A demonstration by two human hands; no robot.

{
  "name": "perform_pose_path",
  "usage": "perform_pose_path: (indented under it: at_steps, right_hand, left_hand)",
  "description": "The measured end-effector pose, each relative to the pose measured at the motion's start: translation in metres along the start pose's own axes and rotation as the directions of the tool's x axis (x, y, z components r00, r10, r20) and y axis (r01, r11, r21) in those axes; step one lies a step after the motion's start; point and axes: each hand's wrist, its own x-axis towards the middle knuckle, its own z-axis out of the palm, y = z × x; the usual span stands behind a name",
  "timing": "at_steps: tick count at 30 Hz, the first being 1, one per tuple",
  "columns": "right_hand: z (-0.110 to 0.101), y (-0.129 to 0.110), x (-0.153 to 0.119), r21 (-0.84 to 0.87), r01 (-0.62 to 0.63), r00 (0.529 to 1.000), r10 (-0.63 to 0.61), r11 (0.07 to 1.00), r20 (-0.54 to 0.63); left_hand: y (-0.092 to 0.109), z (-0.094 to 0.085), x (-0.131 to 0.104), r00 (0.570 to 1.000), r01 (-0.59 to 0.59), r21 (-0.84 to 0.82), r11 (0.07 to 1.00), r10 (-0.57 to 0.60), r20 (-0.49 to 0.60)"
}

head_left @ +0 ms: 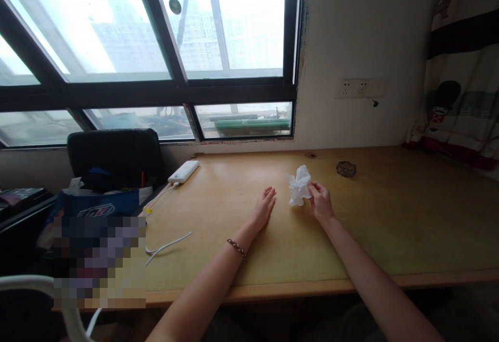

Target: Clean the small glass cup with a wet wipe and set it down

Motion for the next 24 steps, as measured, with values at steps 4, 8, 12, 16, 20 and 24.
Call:
perform_pose_path:
  at_steps: [4,8,12,16,20,24]
  right_hand:
    - [0.010,-0.008,-0.013,-0.101,0.032,0.982,-0.013,0.994,0.188]
    - [0.022,-0.016,-0.032,-0.294,0.154,0.827,0.040,0.943,0.561]
    - [0.017,-0.010,-0.028,-0.357,0.273,0.859,-0.060,0.894,0.508]
    - [0.002,0.009,-0.005,-0.350,0.124,0.992,-0.108,0.929,0.065]
    - [-0.001,0.016,0.001,-0.149,-0.244,0.965,0.256,0.958,0.062]
    - [0.003,0.006,-0.008,0.007,-0.484,0.811,0.446,0.875,0.379]
  left_hand:
    - [-0.002,0.007,-0.005,0.978,0.143,-0.051,0.988,-0.133,0.157]
    - [0.004,0.015,-0.013,0.947,0.182,-0.093,0.979,-0.149,0.283]
    - [0.015,0.015,-0.016,0.968,0.151,-0.130,0.980,-0.120,0.222]
    - [0.022,0.007,-0.014,0.969,0.199,-0.164,0.966,-0.169,0.181]
    - [0.025,0.001,-0.014,0.972,0.193,-0.215,0.957,-0.155,0.178]
    - [0.028,0.001,-0.016,0.959,0.206,-0.216,0.954,-0.154,0.236]
